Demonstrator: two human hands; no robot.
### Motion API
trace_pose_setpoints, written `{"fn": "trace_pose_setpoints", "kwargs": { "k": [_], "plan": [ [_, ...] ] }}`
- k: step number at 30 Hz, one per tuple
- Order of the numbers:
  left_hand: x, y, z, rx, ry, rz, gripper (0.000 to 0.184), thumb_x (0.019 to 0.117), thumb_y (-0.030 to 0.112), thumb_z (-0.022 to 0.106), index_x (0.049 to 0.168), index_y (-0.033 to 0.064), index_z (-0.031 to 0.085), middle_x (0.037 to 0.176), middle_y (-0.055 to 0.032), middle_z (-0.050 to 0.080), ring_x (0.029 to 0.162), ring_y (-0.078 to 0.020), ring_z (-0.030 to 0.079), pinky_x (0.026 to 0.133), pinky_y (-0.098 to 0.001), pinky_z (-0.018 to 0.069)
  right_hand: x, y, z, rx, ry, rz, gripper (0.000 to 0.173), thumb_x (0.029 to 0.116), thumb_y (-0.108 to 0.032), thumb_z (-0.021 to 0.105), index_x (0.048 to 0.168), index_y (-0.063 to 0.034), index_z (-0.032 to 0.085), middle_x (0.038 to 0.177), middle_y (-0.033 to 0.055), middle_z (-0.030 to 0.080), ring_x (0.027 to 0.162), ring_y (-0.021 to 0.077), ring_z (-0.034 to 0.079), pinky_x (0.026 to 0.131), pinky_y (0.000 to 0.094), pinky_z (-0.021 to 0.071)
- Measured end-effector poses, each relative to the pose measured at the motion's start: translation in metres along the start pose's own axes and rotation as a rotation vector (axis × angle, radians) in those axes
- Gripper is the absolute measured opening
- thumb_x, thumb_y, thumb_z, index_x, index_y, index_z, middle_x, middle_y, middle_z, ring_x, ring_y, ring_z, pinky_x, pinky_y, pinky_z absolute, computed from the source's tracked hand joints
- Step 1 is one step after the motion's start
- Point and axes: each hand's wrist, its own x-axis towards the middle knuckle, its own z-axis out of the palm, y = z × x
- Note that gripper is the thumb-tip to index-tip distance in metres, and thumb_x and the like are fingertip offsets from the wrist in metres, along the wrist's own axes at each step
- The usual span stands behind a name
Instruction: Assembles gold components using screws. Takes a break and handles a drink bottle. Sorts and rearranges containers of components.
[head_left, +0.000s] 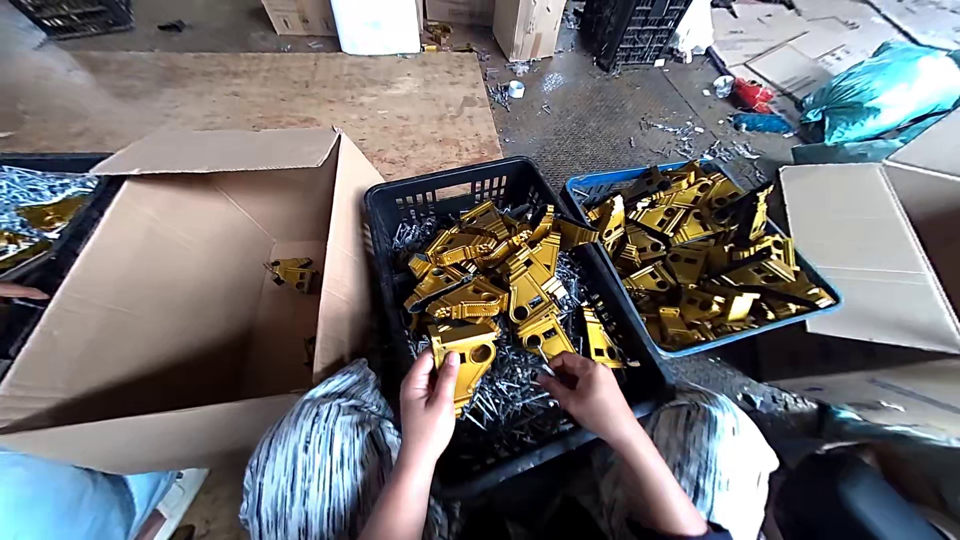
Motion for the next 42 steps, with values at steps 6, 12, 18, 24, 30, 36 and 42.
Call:
{"fn": "trace_pose_setpoints", "kwargs": {
  "k": [6, 12, 18, 24, 30, 36, 42],
  "plan": [
    [-0.008, -0.001, -0.008, 0.207, -0.087, 0.038, 0.023, 0.1009, 0.011, 0.057, 0.114, -0.0029, 0.068, 0.101, -0.0027, 0.074, 0.093, -0.002, 0.07, 0.087, -0.0208, 0.0589, 0.003, -0.017, -0.012, 0.343, 0.083, -0.272, 0.011, 0.0962, -0.016, 0.067, 0.1, -0.0061, 0.07, 0.072, -0.007, 0.066, 0.056, -0.0017, 0.059, 0.052, 0.0162, 0.0512],
    [-0.012, 0.004, -0.008, -0.098, -0.276, -0.226, 0.021, 0.1016, 0.012, 0.055, 0.114, 0.0004, 0.067, 0.1, -0.0031, 0.073, 0.093, -0.011, 0.071, 0.086, -0.0308, 0.0608, 0.019, -0.028, 0.01, 0.578, 0.235, -0.543, 0.012, 0.0977, -0.012, 0.066, 0.097, -0.0042, 0.075, 0.089, -0.0061, 0.073, 0.077, -0.0042, 0.063, 0.069, 0.0151, 0.0534],
    [-0.015, 0.006, 0.0, -0.129, -0.248, -0.302, 0.023, 0.1031, 0.016, 0.054, 0.114, 0.0006, 0.068, 0.101, -0.0046, 0.073, 0.093, -0.0122, 0.071, 0.084, -0.0322, 0.0617, 0.024, -0.021, 0.039, 0.435, 0.321, -0.679, 0.02, 0.1002, -0.018, 0.064, 0.096, -0.0003, 0.073, 0.081, 0.0022, 0.069, 0.071, -0.0005, 0.058, 0.064, 0.0159, 0.0494],
    [-0.011, 0.003, 0.005, -0.026, -0.064, -0.221, 0.029, 0.1047, 0.016, 0.048, 0.094, 0.0053, 0.073, 0.087, 0.0036, 0.071, 0.088, -0.0019, 0.067, 0.086, -0.0229, 0.055, 0.014, -0.014, 0.034, 0.093, 0.294, -0.758, 0.03, 0.1037, -0.034, 0.06, 0.104, -0.0089, 0.077, 0.081, 0.0059, 0.069, 0.078, 0.0112, 0.065, 0.074, 0.0248, 0.0535],
    [-0.009, 0.001, 0.005, -0.005, -0.104, -0.08, 0.028, 0.1025, 0.012, 0.048, 0.089, 0.0074, 0.072, 0.078, 0.0084, 0.068, 0.077, 0.0016, 0.064, 0.076, -0.0187, 0.0543, 0.01, -0.005, 0.028, 0.43, 0.024, -0.498, 0.03, 0.1019, -0.029, 0.059, 0.117, -0.0125, 0.079, 0.133, 0.0146, 0.06, 0.114, 0.0082, 0.058, 0.097, 0.0233, 0.0496],
    [-0.014, -0.003, 0.007, -0.532, -0.504, -0.253, 0.035, 0.1004, 0.049, 0.056, 0.098, 0.0222, 0.078, 0.099, 0.0071, 0.076, 0.096, -0.0026, 0.071, 0.089, -0.0254, 0.0582, 0.006, -0.02, 0.039, 1.186, -0.434, -0.545, 0.111, 0.0799, -0.045, 0.084, 0.161, -0.0058, 0.019, 0.149, 0.0155, 0.054, 0.136, 0.028, 0.055, 0.114, 0.0464, 0.0452],
    [0.005, -0.012, -0.002, 0.044, -0.38, 0.0, 0.036, 0.0975, 0.022, 0.066, 0.125, -0.0018, 0.067, 0.127, -0.0117, 0.067, 0.117, -0.0177, 0.065, 0.096, -0.0357, 0.058, -0.001, -0.014, 0.048, 0.658, 0.009, -0.625, 0.097, 0.0733, -0.024, 0.091, 0.151, -0.0107, 0.035, 0.141, 0.0128, 0.056, 0.126, 0.0213, 0.061, 0.105, 0.0406, 0.0558]
  ]
}}
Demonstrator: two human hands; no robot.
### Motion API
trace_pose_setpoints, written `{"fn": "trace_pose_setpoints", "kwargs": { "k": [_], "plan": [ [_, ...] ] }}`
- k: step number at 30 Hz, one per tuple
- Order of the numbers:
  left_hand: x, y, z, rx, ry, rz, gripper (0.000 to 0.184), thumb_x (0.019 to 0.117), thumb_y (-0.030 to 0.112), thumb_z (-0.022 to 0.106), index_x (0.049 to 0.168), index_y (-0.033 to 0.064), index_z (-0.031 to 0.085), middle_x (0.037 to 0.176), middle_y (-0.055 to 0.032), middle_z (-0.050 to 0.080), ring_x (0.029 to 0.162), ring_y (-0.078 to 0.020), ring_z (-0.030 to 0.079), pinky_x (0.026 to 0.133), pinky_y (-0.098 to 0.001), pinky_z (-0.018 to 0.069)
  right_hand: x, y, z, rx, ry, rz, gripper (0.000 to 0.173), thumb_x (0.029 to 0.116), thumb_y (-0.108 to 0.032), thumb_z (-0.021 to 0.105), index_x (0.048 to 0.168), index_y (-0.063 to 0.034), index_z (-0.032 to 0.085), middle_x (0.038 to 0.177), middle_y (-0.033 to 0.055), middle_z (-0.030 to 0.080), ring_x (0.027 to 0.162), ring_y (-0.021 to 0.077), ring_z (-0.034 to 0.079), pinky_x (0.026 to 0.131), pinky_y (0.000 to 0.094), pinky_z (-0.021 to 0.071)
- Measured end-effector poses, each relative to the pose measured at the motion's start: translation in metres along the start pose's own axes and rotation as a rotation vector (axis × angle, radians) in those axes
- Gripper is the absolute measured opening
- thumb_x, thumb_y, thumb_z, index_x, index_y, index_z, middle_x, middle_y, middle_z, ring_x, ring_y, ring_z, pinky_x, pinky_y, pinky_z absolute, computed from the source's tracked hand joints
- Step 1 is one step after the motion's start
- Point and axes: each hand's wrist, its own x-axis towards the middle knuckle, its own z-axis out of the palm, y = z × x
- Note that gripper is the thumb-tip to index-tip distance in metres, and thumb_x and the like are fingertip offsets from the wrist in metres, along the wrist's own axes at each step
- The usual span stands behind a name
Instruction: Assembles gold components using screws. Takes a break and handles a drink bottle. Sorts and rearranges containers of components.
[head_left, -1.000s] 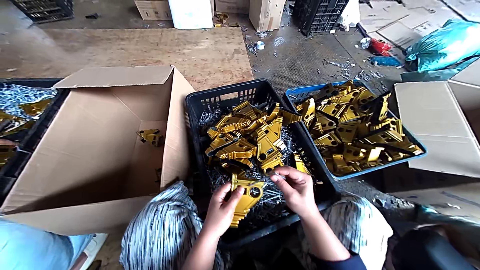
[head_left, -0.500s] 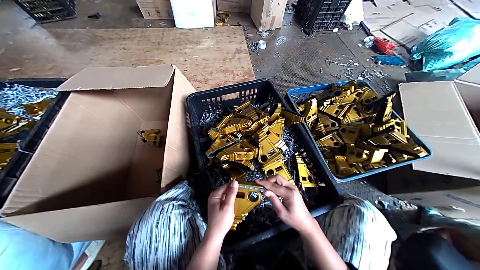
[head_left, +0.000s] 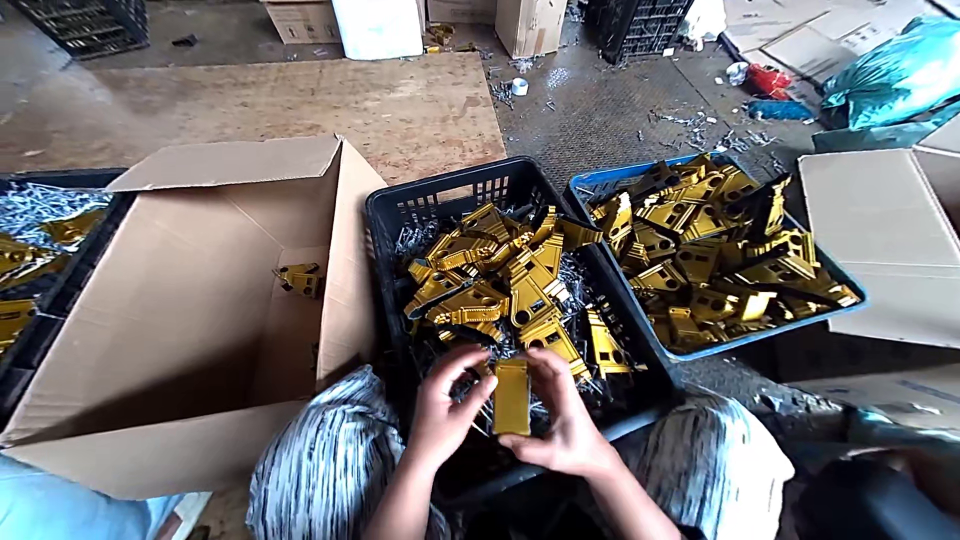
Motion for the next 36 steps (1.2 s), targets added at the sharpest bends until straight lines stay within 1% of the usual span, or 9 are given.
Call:
{"fn": "trace_pose_setpoints", "kwargs": {
  "k": [3, 7, 12, 19, 23, 28, 31, 34, 36],
  "plan": [
    [-0.003, 0.013, 0.003, -0.003, -0.107, -0.154, 0.071, 0.088, 0.027, 0.078, 0.144, -0.0051, 0.048, 0.128, -0.012, 0.068, 0.109, -0.0171, 0.07, 0.09, -0.034, 0.0613, -0.002, 0.003, 0.004, -0.496, -0.013, -0.126, 0.088, 0.0717, -0.038, 0.091, 0.142, -0.0075, 0.048, 0.129, 0.0173, 0.064, 0.119, 0.0248, 0.064, 0.101, 0.0422, 0.0552],
    [-0.01, 0.008, 0.009, -0.057, -0.163, -0.207, 0.058, 0.0864, 0.011, 0.073, 0.138, -0.0046, 0.053, 0.11, -0.0074, 0.074, 0.095, -0.0132, 0.072, 0.082, -0.031, 0.0619, 0.001, 0.001, 0.003, -0.471, -0.086, 0.043, 0.086, 0.0811, -0.068, 0.074, 0.137, -0.0044, 0.061, 0.125, 0.0091, 0.07, 0.113, 0.0207, 0.063, 0.101, 0.0415, 0.051],
    [-0.011, 0.004, 0.01, -0.081, -0.228, -0.238, 0.056, 0.0838, 0.007, 0.073, 0.136, -0.003, 0.056, 0.105, -0.0061, 0.074, 0.087, -0.0122, 0.072, 0.076, -0.0297, 0.062, 0.002, -0.003, -0.01, -0.207, -0.031, 0.313, 0.017, 0.0929, -0.017, 0.071, 0.103, -0.0056, 0.078, 0.096, 0.001, 0.074, 0.096, 0.0067, 0.065, 0.088, 0.0247, 0.0534],
    [-0.01, -0.001, 0.003, -0.123, -0.244, -0.362, 0.05, 0.0853, 0.01, 0.069, 0.133, 0.0001, 0.06, 0.108, -0.0068, 0.074, 0.091, -0.0149, 0.072, 0.08, -0.0338, 0.062, 0.005, 0.003, -0.008, -0.246, 0.049, 0.411, 0.018, 0.094, -0.024, 0.073, 0.102, -0.0087, 0.078, 0.097, -0.0002, 0.075, 0.092, 0.006, 0.068, 0.085, 0.0285, 0.0562],
    [0.002, 0.024, -0.025, -0.296, 0.243, -0.443, 0.035, 0.0941, 0.005, 0.05, 0.128, -0.0008, 0.057, 0.105, -0.0085, 0.07, 0.087, -0.0148, 0.069, 0.072, -0.0326, 0.0599, 0.012, 0.007, -0.041, -0.764, 0.349, 0.424, 0.034, 0.1006, -0.027, 0.06, 0.121, -0.0023, 0.071, 0.105, 0.0127, 0.074, 0.098, 0.0278, 0.07, 0.088, 0.0483, 0.0563],
    [0.04, 0.042, -0.088, -0.829, 1.082, -0.052, 0.03, 0.1117, 0.035, 0.029, 0.118, 0.0116, 0.047, 0.098, -0.0042, 0.063, 0.09, -0.0147, 0.067, 0.089, -0.0366, 0.0581, 0.01, 0.026, -0.065, -0.899, 0.235, 0.814, 0.041, 0.0978, -0.021, 0.064, 0.134, -0.0024, 0.06, 0.112, 0.0158, 0.074, 0.107, 0.0364, 0.07, 0.095, 0.0564, 0.0534],
    [0.039, 0.04, -0.094, -0.921, 0.992, -0.053, 0.067, 0.1088, 0.054, 0.016, 0.149, 0.0023, 0.031, 0.141, -0.0167, 0.056, 0.127, -0.0247, 0.06, 0.106, -0.0411, 0.0504, 0.013, 0.017, -0.056, -0.858, 0.284, 0.818, 0.032, 0.0976, -0.013, 0.063, 0.128, -0.0019, 0.062, 0.103, 0.0148, 0.075, 0.095, 0.033, 0.073, 0.085, 0.0567, 0.0561],
    [0.027, 0.036, -0.064, -0.8, 0.618, -0.169, 0.059, 0.1103, 0.044, 0.014, 0.15, 0.005, 0.036, 0.137, -0.0118, 0.062, 0.125, -0.0237, 0.063, 0.106, -0.0422, 0.0509, 0.014, -0.009, -0.053, -1.064, 0.395, 0.652, 0.022, 0.0976, -0.012, 0.058, 0.113, -0.001, 0.069, 0.097, 0.0186, 0.074, 0.094, 0.0399, 0.072, 0.082, 0.0621, 0.0537],
    [0.017, 0.029, -0.039, -0.66, 0.286, -0.218, 0.056, 0.1077, 0.041, 0.034, 0.147, 0.0035, 0.043, 0.134, -0.0109, 0.066, 0.123, -0.0249, 0.064, 0.105, -0.043, 0.0515, 0.009, -0.018, -0.051, -1.141, 0.515, 0.348, 0.015, 0.0934, -0.008, 0.057, 0.098, -0.0002, 0.07, 0.085, 0.0159, 0.071, 0.081, 0.0353, 0.069, 0.073, 0.0541, 0.053]
  ]
}}
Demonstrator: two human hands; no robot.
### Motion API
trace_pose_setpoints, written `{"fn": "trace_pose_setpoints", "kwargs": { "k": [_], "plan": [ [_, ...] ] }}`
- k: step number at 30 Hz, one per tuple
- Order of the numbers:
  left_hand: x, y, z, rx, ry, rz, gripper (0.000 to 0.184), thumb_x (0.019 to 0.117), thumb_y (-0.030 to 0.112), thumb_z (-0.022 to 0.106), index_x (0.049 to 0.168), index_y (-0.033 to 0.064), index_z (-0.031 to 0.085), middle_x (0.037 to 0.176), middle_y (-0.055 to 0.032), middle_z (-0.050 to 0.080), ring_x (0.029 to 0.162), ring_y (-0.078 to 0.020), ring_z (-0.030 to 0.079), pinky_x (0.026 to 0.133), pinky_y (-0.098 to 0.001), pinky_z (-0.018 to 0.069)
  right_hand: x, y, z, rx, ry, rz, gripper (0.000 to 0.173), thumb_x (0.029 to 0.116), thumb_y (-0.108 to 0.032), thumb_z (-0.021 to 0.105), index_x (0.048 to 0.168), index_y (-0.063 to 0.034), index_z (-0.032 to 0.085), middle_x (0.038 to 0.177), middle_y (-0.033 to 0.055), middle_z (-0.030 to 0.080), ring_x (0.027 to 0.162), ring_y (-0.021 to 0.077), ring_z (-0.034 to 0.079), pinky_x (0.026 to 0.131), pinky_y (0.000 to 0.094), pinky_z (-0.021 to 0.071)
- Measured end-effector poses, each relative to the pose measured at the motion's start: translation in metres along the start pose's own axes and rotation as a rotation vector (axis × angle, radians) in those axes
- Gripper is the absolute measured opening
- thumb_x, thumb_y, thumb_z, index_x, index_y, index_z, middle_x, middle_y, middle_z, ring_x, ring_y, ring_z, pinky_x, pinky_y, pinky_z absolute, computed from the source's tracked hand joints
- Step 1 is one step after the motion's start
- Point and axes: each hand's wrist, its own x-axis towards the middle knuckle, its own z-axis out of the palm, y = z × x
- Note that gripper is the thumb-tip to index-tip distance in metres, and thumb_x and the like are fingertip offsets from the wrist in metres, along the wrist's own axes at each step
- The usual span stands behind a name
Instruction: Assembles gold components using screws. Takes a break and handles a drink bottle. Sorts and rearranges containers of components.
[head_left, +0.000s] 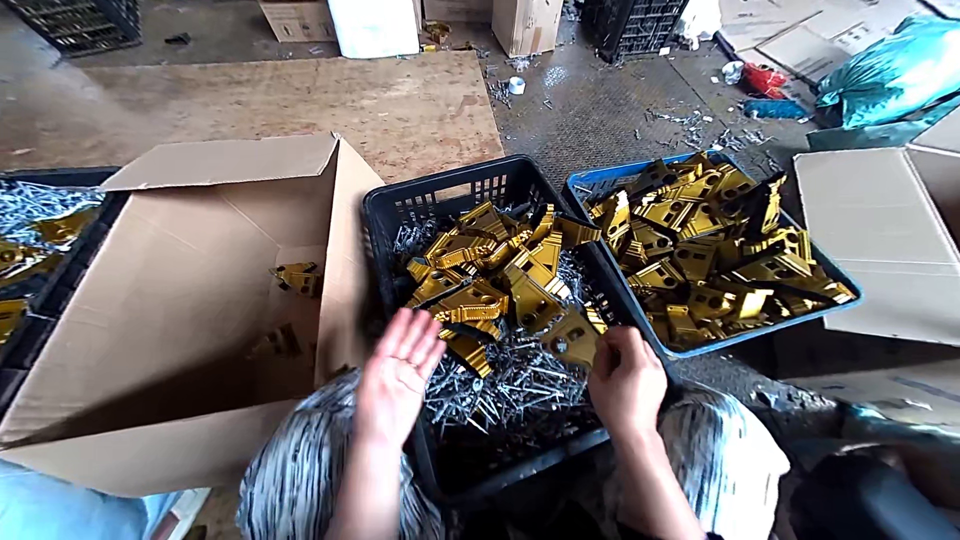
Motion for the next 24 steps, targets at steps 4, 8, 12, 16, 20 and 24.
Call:
{"fn": "trace_pose_setpoints", "kwargs": {
  "k": [4, 8, 12, 16, 20, 24],
  "plan": [
    [-0.014, -0.039, 0.023, 0.246, -0.407, -0.089, 0.095, 0.0855, 0.052, 0.075, 0.15, -0.0067, 0.037, 0.139, -0.0131, 0.061, 0.125, -0.0238, 0.062, 0.104, -0.0432, 0.0539, -0.014, -0.029, -0.004, 0.807, -0.14, -0.065, 0.005, 0.0964, -0.002, 0.058, 0.101, -0.0009, 0.06, 0.086, -0.0014, 0.068, 0.072, 0.0028, 0.066, 0.066, 0.0212, 0.0584],
    [-0.02, -0.065, 0.033, 0.19, -0.277, 0.18, 0.063, 0.0848, 0.027, 0.081, 0.131, -0.006, 0.054, 0.125, -0.0102, 0.069, 0.118, -0.0191, 0.066, 0.104, -0.0379, 0.0531, -0.017, -0.039, 0.024, 0.646, -0.566, -0.107, 0.009, 0.092, -0.009, 0.068, 0.098, -0.0046, 0.074, 0.089, 0.0008, 0.074, 0.079, 0.0071, 0.07, 0.074, 0.0252, 0.0597],
    [-0.007, -0.053, 0.026, 0.281, 0.056, 0.206, 0.048, 0.0816, 0.003, 0.069, 0.125, -0.0068, 0.051, 0.104, -0.0042, 0.069, 0.094, -0.0119, 0.069, 0.087, -0.0306, 0.0591, -0.012, -0.023, 0.066, -0.081, -0.704, -0.371, 0.023, 0.0918, -0.004, 0.062, 0.105, -0.0097, 0.08, 0.114, 0.014, 0.074, 0.112, 0.039, 0.066, 0.09, 0.057, 0.0535],
    [-0.001, -0.042, 0.014, 0.254, 0.089, 0.062, 0.099, 0.0702, -0.001, 0.065, 0.152, -0.002, 0.01, 0.126, -0.0127, 0.053, 0.108, -0.0152, 0.064, 0.091, -0.0318, 0.0561, -0.014, -0.016, 0.075, -0.15, -0.638, -0.444, 0.016, 0.0914, -0.008, 0.064, 0.093, -0.0091, 0.081, 0.112, 0.0148, 0.073, 0.11, 0.0395, 0.065, 0.087, 0.0563, 0.0534],
    [-0.006, -0.04, 0.014, 0.151, 0.096, -0.034, 0.084, 0.0764, -0.007, 0.06, 0.149, 0.0014, 0.02, 0.129, -0.0141, 0.057, 0.102, -0.0158, 0.066, 0.084, -0.0306, 0.0577, -0.004, -0.017, 0.038, 0.032, -0.569, -0.38, 0.013, 0.0909, -0.01, 0.068, 0.09, -0.0102, 0.081, 0.094, 0.0089, 0.077, 0.097, 0.0341, 0.07, 0.082, 0.0522, 0.0569],
    [-0.008, -0.046, 0.023, 0.047, 0.087, -0.14, 0.077, 0.0808, -0.003, 0.06, 0.149, 0.0059, 0.025, 0.119, -0.0133, 0.06, 0.08, -0.0141, 0.067, 0.063, -0.026, 0.0565, 0.002, -0.009, 0.02, 0.186, -0.582, -0.183, 0.016, 0.0956, -0.011, 0.062, 0.099, -0.0047, 0.077, 0.095, 0.0108, 0.077, 0.09, 0.0258, 0.074, 0.084, 0.0459, 0.0594]
  ]
}}
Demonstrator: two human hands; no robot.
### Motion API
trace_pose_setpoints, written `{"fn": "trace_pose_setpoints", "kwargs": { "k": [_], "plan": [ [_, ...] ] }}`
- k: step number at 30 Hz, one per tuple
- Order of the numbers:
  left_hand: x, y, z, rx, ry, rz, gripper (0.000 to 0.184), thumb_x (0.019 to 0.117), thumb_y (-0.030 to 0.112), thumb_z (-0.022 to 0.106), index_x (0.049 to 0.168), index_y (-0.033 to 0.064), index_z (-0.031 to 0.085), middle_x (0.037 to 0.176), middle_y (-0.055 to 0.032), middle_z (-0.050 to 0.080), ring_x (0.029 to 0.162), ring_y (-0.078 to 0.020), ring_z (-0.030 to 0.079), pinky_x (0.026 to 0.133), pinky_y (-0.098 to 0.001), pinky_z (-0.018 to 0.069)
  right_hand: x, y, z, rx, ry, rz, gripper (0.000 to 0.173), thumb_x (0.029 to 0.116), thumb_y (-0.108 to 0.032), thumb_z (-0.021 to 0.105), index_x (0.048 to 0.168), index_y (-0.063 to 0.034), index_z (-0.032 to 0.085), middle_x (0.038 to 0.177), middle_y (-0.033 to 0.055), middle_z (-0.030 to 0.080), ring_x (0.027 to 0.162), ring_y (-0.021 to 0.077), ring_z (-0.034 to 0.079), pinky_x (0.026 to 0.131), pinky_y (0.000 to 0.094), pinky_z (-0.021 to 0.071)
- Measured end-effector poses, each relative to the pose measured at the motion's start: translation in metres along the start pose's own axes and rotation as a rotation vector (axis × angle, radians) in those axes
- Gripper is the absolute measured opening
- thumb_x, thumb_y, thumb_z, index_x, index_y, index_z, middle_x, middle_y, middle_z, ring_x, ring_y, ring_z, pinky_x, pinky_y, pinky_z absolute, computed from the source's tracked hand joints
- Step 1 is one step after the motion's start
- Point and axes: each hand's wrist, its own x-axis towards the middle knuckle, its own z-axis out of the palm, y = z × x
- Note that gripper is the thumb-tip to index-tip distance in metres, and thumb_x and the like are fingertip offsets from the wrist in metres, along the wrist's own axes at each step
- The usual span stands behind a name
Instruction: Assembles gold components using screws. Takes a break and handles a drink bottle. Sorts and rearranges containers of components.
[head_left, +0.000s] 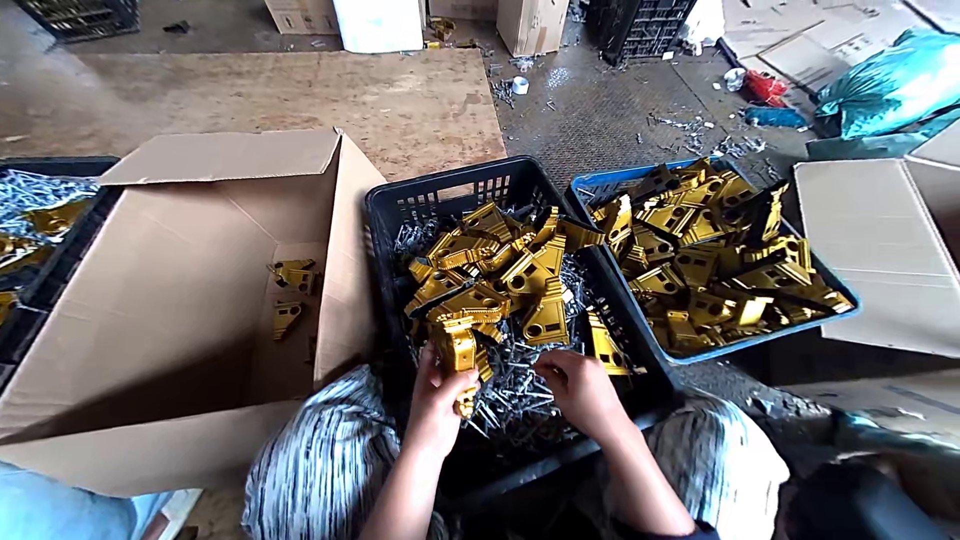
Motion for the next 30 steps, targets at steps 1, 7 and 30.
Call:
{"fn": "trace_pose_setpoints", "kwargs": {
  "k": [1, 7, 30],
  "plan": [
    [0.0, -0.002, 0.003, -0.007, -0.002, -0.001, 0.076, 0.0814, -0.003, 0.061, 0.149, 0.0059, 0.026, 0.119, -0.0138, 0.06, 0.08, -0.0147, 0.066, 0.062, -0.0263, 0.056, 0.0, 0.002, 0.002, -0.017, -0.005, 0.032, 0.017, 0.0956, -0.011, 0.063, 0.1, -0.004, 0.077, 0.097, 0.0123, 0.077, 0.094, 0.0287, 0.074, 0.086, 0.0495, 0.0585],
    [0.002, -0.006, 0.009, -0.104, 0.068, 0.006, 0.061, 0.0874, -0.003, 0.056, 0.142, 0.0103, 0.032, 0.103, -0.0085, 0.06, 0.073, -0.0124, 0.063, 0.057, -0.024, 0.0536, 0.0, -0.018, 0.039, -0.08, -0.142, 0.092, 0.022, 0.0969, -0.014, 0.061, 0.108, -0.0049, 0.078, 0.107, 0.0159, 0.075, 0.103, 0.0344, 0.073, 0.088, 0.0552, 0.0572],
    [0.0, -0.007, -0.001, 0.517, 0.118, 0.4, 0.025, 0.1048, 0.01, 0.049, 0.119, -0.0053, 0.063, 0.108, -0.0054, 0.07, 0.102, -0.0037, 0.066, 0.093, -0.0222, 0.0549, -0.001, 0.002, -0.016, 0.723, -0.134, 0.249, 0.033, 0.0902, -0.008, 0.067, 0.123, -0.0045, 0.065, 0.087, -0.0021, 0.071, 0.056, 0.0027, 0.057, 0.049, 0.0189, 0.047]
  ]
}}
